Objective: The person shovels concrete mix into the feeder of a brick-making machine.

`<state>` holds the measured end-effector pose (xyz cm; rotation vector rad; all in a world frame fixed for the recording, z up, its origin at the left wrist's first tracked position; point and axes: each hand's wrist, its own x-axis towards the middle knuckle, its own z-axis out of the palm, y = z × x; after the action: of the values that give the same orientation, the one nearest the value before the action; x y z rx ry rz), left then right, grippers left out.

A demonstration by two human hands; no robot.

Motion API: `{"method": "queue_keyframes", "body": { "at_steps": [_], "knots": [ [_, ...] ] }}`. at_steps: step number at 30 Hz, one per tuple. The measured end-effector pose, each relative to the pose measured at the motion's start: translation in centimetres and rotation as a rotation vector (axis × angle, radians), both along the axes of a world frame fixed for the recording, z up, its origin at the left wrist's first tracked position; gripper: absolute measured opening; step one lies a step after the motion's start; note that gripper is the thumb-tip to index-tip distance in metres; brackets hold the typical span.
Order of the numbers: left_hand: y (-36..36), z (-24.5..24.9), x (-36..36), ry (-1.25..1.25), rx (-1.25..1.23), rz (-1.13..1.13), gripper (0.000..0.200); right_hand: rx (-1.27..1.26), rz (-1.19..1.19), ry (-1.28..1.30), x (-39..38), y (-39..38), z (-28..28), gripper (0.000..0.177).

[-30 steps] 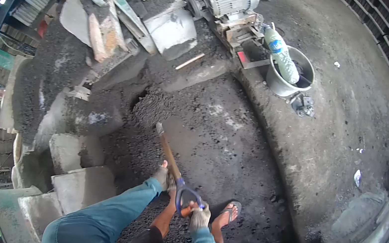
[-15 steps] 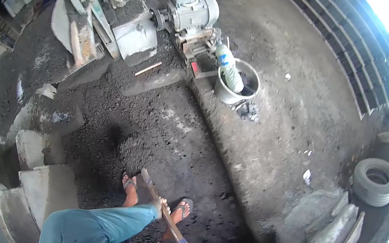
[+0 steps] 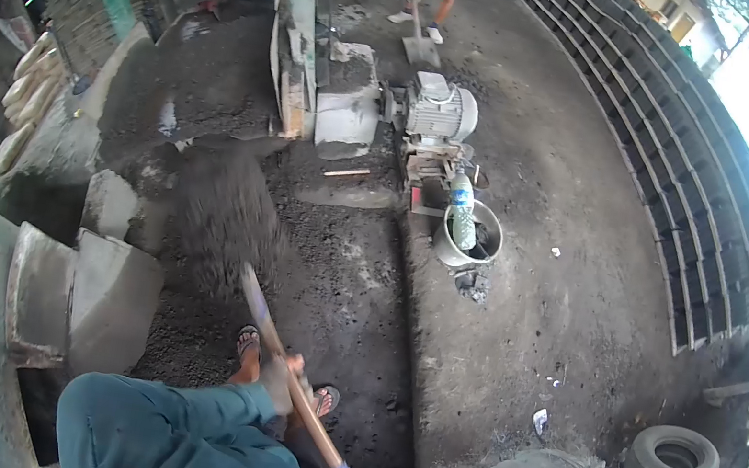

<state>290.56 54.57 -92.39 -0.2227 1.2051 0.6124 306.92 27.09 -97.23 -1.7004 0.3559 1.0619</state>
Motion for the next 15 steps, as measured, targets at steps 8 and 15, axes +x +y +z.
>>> {"method": "queue_keyframes", "body": {
  "at_steps": [8,15],
  "knots": [
    [0.0,-6.2,-1.9,-0.322,0.028,-0.267,0.010,-0.050,-0.127,0.290,8.0,-13.6,-5.8,0.007],
    [-13.4,-27.0,1.2,-0.005,-0.513,-0.216,0.023,-0.495,-0.050,-0.298,-2.3,-7.9,7.6,0.017]
  ]
}}
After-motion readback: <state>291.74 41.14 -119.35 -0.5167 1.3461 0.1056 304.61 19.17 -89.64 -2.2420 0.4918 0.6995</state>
